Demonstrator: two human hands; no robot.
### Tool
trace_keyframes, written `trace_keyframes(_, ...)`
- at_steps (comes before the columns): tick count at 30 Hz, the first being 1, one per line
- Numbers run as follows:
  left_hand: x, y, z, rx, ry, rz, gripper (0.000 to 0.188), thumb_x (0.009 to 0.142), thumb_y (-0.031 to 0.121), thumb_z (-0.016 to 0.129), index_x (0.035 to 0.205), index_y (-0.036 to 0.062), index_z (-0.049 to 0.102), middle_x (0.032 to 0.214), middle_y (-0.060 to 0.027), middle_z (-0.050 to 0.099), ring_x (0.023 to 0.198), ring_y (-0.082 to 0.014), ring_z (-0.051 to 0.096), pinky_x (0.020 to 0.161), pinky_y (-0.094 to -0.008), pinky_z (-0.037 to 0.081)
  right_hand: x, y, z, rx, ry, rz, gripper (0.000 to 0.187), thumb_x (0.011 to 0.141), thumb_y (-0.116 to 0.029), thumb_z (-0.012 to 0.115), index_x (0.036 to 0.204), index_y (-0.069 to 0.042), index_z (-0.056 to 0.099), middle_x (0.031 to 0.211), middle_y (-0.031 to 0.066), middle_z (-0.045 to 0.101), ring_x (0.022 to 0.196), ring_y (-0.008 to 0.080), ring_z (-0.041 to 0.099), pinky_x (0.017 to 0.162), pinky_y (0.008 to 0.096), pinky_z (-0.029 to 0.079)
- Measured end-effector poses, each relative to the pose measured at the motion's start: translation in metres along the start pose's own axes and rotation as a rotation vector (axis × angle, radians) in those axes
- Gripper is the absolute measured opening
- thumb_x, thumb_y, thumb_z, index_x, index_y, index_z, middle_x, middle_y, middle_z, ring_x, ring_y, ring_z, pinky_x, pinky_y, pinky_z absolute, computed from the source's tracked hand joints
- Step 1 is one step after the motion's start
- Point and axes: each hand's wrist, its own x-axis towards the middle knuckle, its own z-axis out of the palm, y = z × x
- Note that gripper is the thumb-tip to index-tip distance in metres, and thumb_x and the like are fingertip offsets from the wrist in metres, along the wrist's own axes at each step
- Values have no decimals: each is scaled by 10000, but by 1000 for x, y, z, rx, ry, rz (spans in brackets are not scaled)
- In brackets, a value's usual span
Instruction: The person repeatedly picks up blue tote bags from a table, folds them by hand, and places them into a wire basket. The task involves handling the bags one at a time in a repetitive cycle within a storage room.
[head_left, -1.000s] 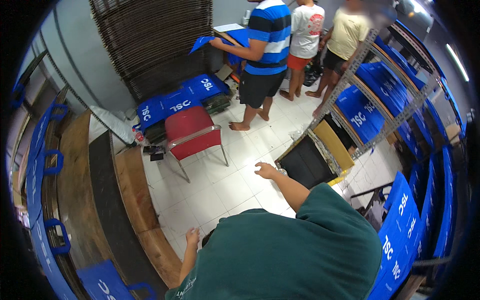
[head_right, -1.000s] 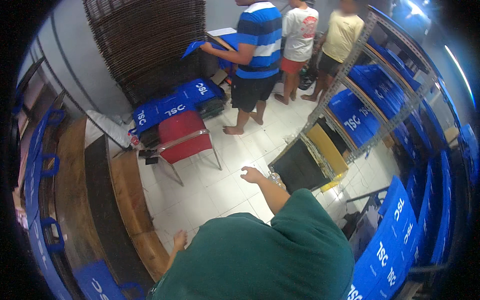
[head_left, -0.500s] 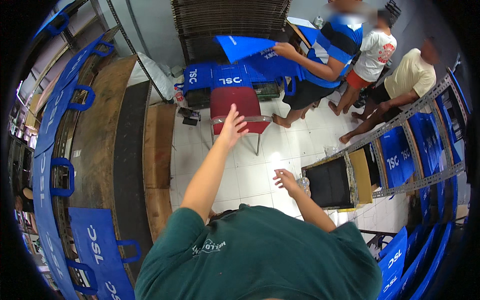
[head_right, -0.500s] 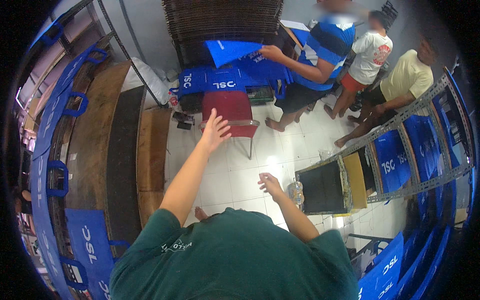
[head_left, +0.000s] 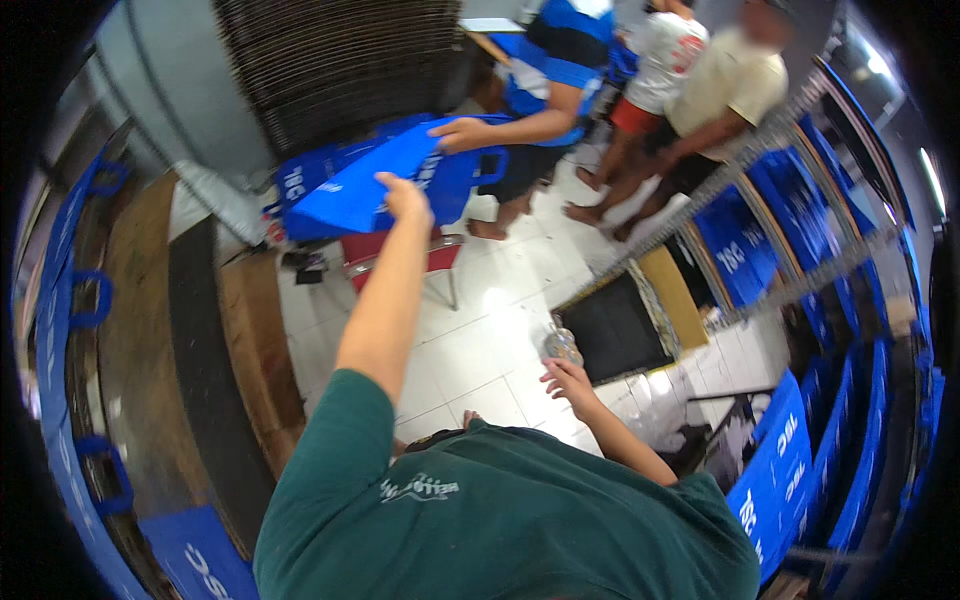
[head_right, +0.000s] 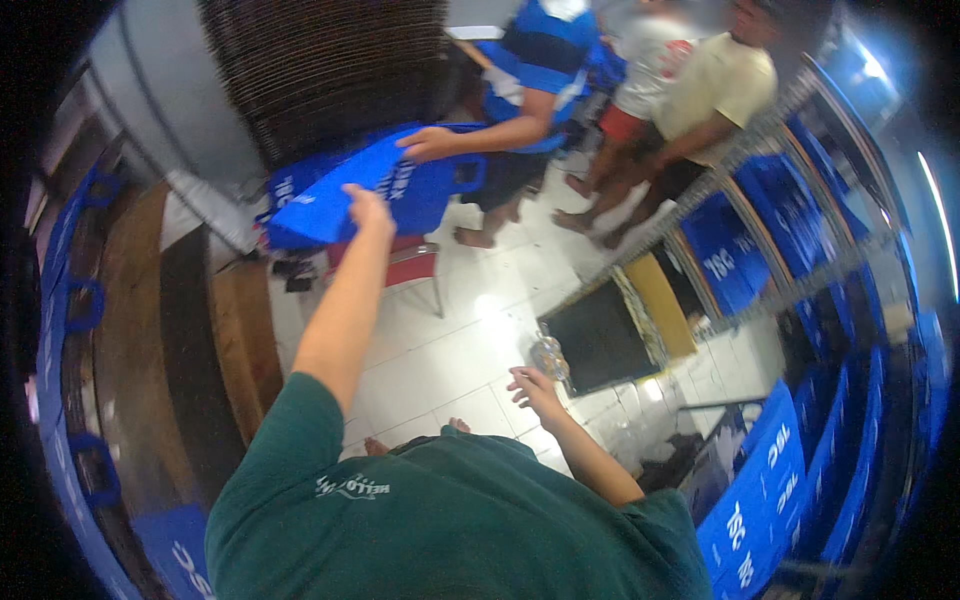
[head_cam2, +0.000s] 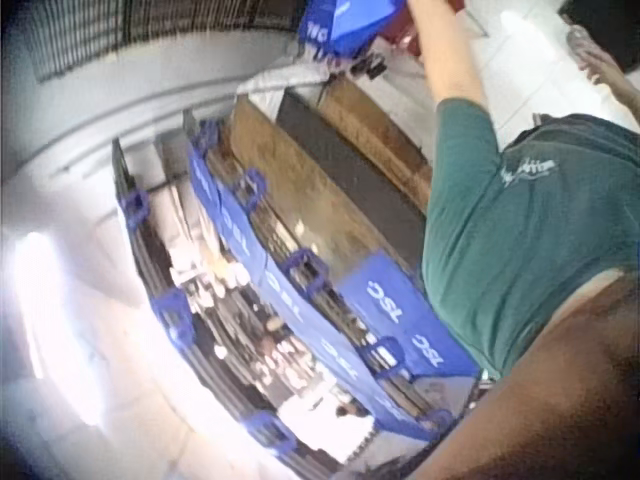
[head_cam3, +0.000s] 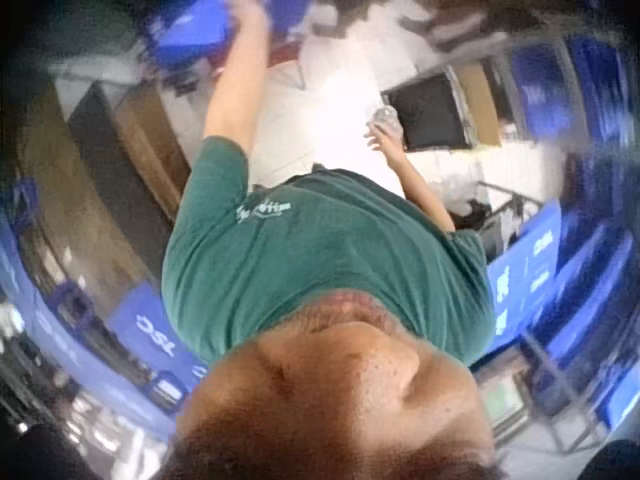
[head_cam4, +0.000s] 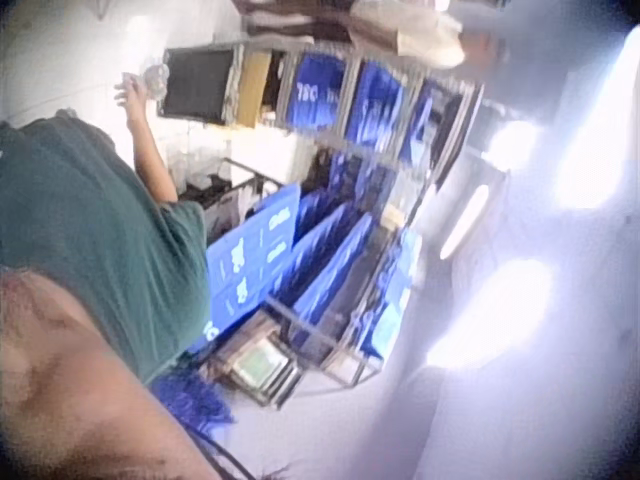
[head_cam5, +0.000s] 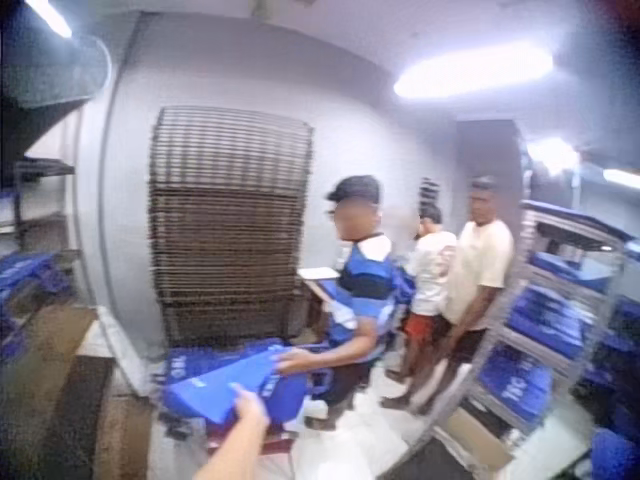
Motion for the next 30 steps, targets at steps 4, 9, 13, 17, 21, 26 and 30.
trace_keyframes(4, -47, 64, -4, -421, -284, -41, 560, 913, 559, 289, 702, 69, 459, 594, -37, 527, 482, -145, 504, 460, -264, 410, 8, -40, 37, 291, 122, 127, 293, 908, -388, 449, 958, -104, 506, 683, 22, 514, 539, 104, 452, 492, 252, 365)
trace_keyframes(9, -100, 153, -47, -345, -413, 170, 498, 932, 503, 322, 732, 82, 497, 669, -44, 573, 669, -191, 610, 611, -299, 447, -30, -187, 163, 269, -570, -441, 480, 925, -563, 206, 811, -129, 376, 565, 10, 384, 466, 101, 358, 435, 228, 276)
trace_keyframes(13, -117, 224, -115, -294, -327, 400, 376, 932, 419, 402, 735, 112, 492, 695, -18, 561, 698, -156, 564, 692, -300, 420, -57, -247, 179, 310, -758, -514, 522, 905, -604, 130, 784, -138, 331, 523, 7, 357, 460, 88, 306, 437, 221, 251)
trace_keyframes(17, -135, 263, -146, -229, -264, 551, 255, 884, 284, 534, 928, 33, 525, 904, -90, 553, 914, -190, 538, 783, -341, 446, -70, -251, 176, 330, -875, -434, 559, 882, -641, 90, 772, -142, 317, 500, 5, 342, 456, 78, 275, 436, 210, 233)
trace_keyframes(21, -125, 284, -163, -169, -257, 556, 286, 868, 255, 541, 1011, 9, 509, 998, -117, 528, 1001, -205, 505, 846, -368, 445, -73, -243, 176, 325, -1061, -351, 563, 874, -653, 92, 780, -147, 319, 491, 0, 334, 431, 81, 262, 418, 216, 219)
trace_keyframes(26, -124, 282, -167, -74, -164, 492, 313, 854, 259, 544, 1050, 18, 500, 1036, -127, 526, 1028, -208, 497, 851, -387, 437, -79, -236, 201, 309, -1099, -149, 518, 896, -625, 154, 774, -147, 312, 476, -10, 308, 407, 83, 237, 401, 220, 222)
trace_keyframes(30, -94, 278, -189, -74, -150, 489, 268, 816, 269, 565, 1001, 76, 547, 991, -59, 543, 981, -183, 502, 842, -364, 425, -80, -232, 188, 239, -1106, -220, 491, 919, -584, 173, 761, -142, 317, 497, -9, 321, 423, 75, 254, 402, 225, 210)
